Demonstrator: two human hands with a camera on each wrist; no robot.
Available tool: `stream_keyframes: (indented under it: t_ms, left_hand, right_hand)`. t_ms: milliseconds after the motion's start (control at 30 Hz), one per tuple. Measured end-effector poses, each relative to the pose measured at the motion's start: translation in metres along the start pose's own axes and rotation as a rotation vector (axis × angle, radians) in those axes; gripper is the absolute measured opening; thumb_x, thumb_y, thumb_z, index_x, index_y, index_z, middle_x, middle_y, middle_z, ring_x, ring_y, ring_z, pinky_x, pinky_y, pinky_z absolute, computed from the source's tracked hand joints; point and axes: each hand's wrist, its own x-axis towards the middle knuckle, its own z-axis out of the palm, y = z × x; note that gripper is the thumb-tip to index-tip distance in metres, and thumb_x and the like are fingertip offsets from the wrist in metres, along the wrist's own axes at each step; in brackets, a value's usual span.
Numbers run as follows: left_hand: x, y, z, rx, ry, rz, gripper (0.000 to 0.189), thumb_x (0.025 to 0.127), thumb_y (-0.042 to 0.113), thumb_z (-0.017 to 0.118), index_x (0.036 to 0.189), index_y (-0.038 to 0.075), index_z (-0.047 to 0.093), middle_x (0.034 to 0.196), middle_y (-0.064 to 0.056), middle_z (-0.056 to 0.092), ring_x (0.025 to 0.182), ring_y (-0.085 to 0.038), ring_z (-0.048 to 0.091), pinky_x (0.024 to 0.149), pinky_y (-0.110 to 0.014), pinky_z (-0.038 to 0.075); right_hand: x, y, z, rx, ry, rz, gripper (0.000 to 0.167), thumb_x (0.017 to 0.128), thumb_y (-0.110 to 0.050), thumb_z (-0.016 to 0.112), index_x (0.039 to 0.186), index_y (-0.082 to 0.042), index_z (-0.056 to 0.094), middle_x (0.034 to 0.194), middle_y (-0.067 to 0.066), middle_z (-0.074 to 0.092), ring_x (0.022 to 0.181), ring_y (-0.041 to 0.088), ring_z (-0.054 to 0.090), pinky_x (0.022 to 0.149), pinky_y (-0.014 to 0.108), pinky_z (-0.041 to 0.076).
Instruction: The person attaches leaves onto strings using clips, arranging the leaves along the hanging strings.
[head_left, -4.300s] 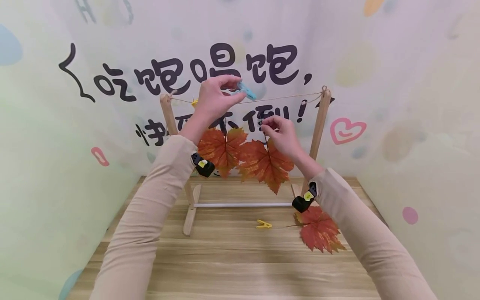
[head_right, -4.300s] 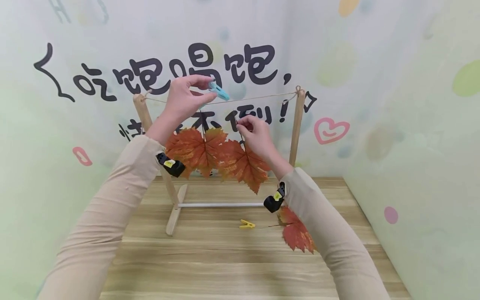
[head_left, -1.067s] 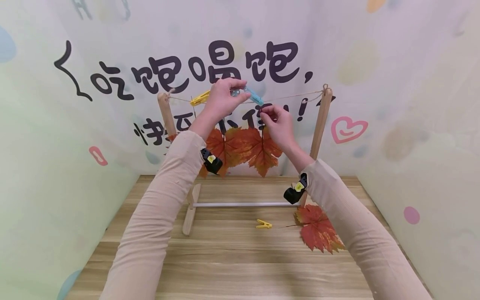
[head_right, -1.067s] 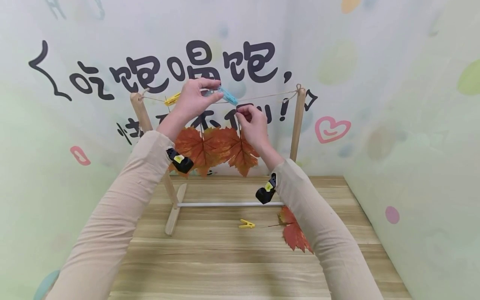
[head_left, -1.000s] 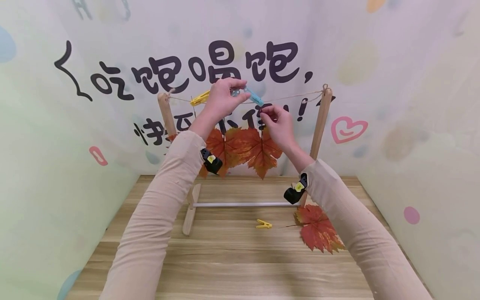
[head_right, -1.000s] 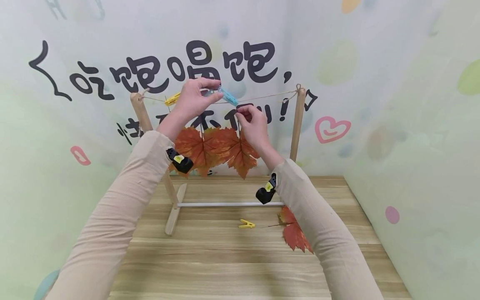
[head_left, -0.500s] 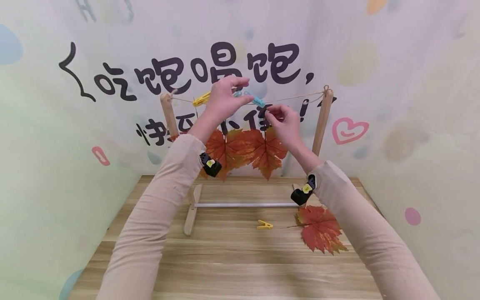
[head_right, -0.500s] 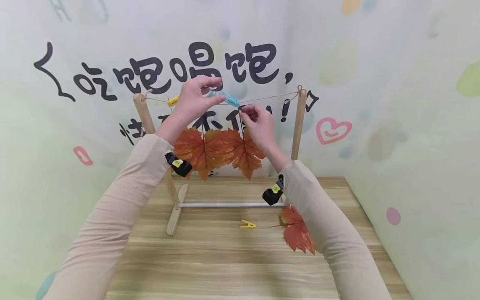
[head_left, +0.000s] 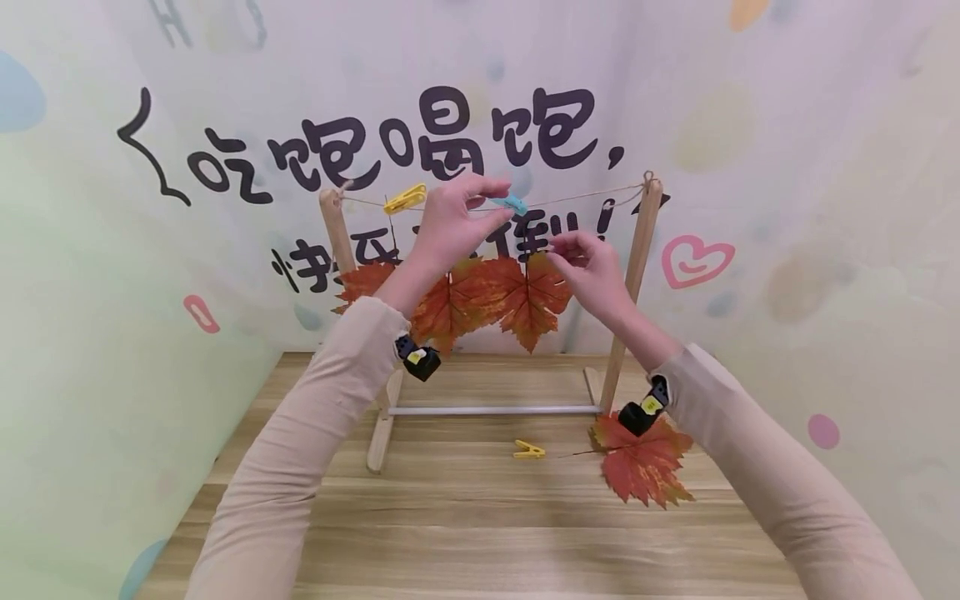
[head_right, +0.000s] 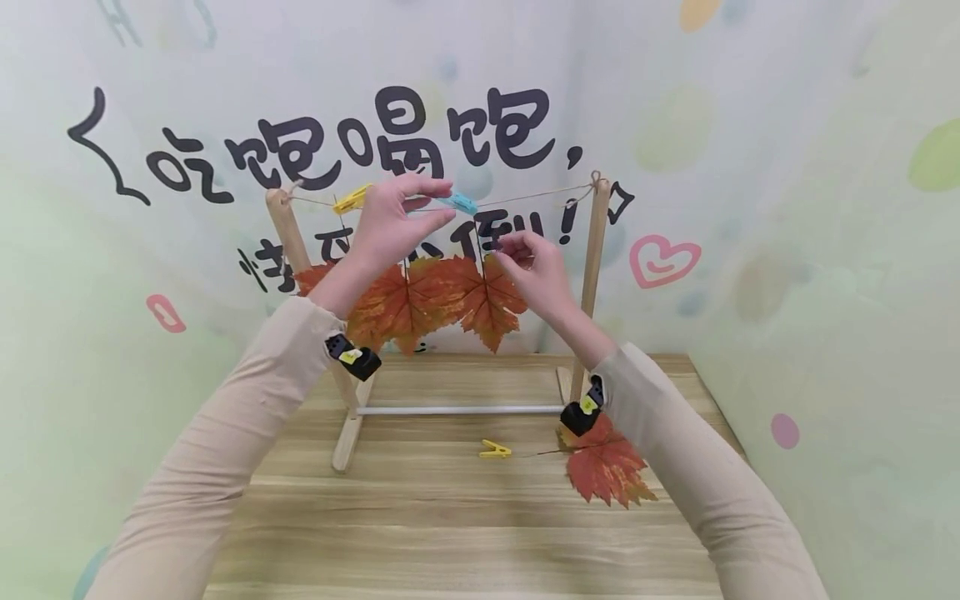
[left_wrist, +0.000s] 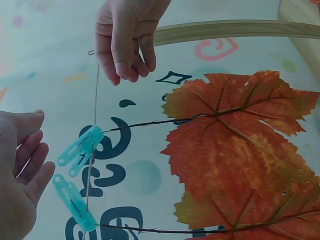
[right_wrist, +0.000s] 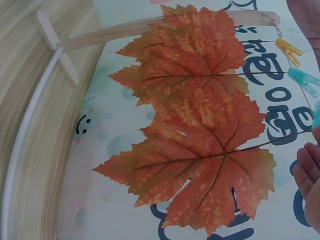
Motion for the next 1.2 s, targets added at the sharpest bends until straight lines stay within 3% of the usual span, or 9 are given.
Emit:
stream_keyframes:
  t_ms: [167,400,633,800,1067,1200]
  left_hand:
    - [-0.013,-0.009,0.005,-0.009,-0.045,-0.021,0.026,0.079,0.005,0.068,0.104,-0.002,0.065,0.106,-0.012,0.065,0.101,-0.017,0.059,0.087,-0.022,0.046]
    - [-0.037,-0.03,0.018,0.0,-0.098,-0.018,0.029,0.078,0.008,0.071,0.105,-0.001,0.065,0.106,-0.013,0.065,0.099,-0.019,0.059,0.086,-0.03,0.049]
    - [-0.059,-0.049,0.027,0.05,-0.139,-0.048,0.031,0.077,0.009,0.072,0.106,-0.001,0.065,0.104,-0.011,0.065,0.096,-0.021,0.06,0.084,-0.03,0.049]
    - [-0.077,-0.062,0.035,0.035,-0.164,-0.089,0.032,0.076,0.008,0.072,0.105,-0.002,0.065,0.103,-0.012,0.065,0.097,-0.022,0.059,0.085,-0.033,0.049]
    - [-0.105,-0.088,0.047,0.028,-0.238,-0.155,0.033,0.076,0.007,0.073,0.106,-0.002,0.065,0.101,-0.013,0.065,0.096,-0.026,0.061,0.084,-0.035,0.049]
    - [-0.116,-0.097,0.05,0.042,-0.255,-0.198,0.031,0.077,0.009,0.072,0.106,0.0,0.065,0.102,-0.013,0.065,0.096,-0.024,0.06,0.085,-0.034,0.049]
  right_hand:
    - [-0.016,0.0,-0.007,-0.044,-0.044,-0.029,0.02,0.084,-0.002,0.061,0.101,0.008,0.06,0.091,0.019,0.063,0.077,0.008,0.055,0.071,0.012,0.046]
    - [-0.041,-0.012,-0.016,-0.131,-0.104,-0.046,0.019,0.083,0.006,0.06,0.099,0.014,0.058,0.089,0.024,0.062,0.079,0.026,0.057,0.071,0.009,0.044]
    - [-0.056,0.038,-0.024,-0.138,-0.141,-0.005,0.02,0.084,-0.005,0.062,0.102,0.006,0.06,0.092,0.016,0.062,0.082,0.019,0.056,0.074,0.009,0.043]
    - [-0.075,0.064,-0.025,-0.148,-0.173,0.008,0.02,0.084,-0.006,0.063,0.102,0.003,0.061,0.092,0.015,0.063,0.081,0.012,0.056,0.073,0.012,0.046]
    - [-0.116,0.094,-0.018,-0.15,-0.27,0.087,0.019,0.083,0.002,0.061,0.102,0.007,0.059,0.092,0.019,0.063,0.083,0.026,0.059,0.074,0.041,0.051]
    - [-0.132,0.105,-0.017,-0.183,-0.306,0.087,0.019,0.083,-0.004,0.064,0.101,0.003,0.061,0.092,0.014,0.064,0.084,0.023,0.06,0.074,0.042,0.051]
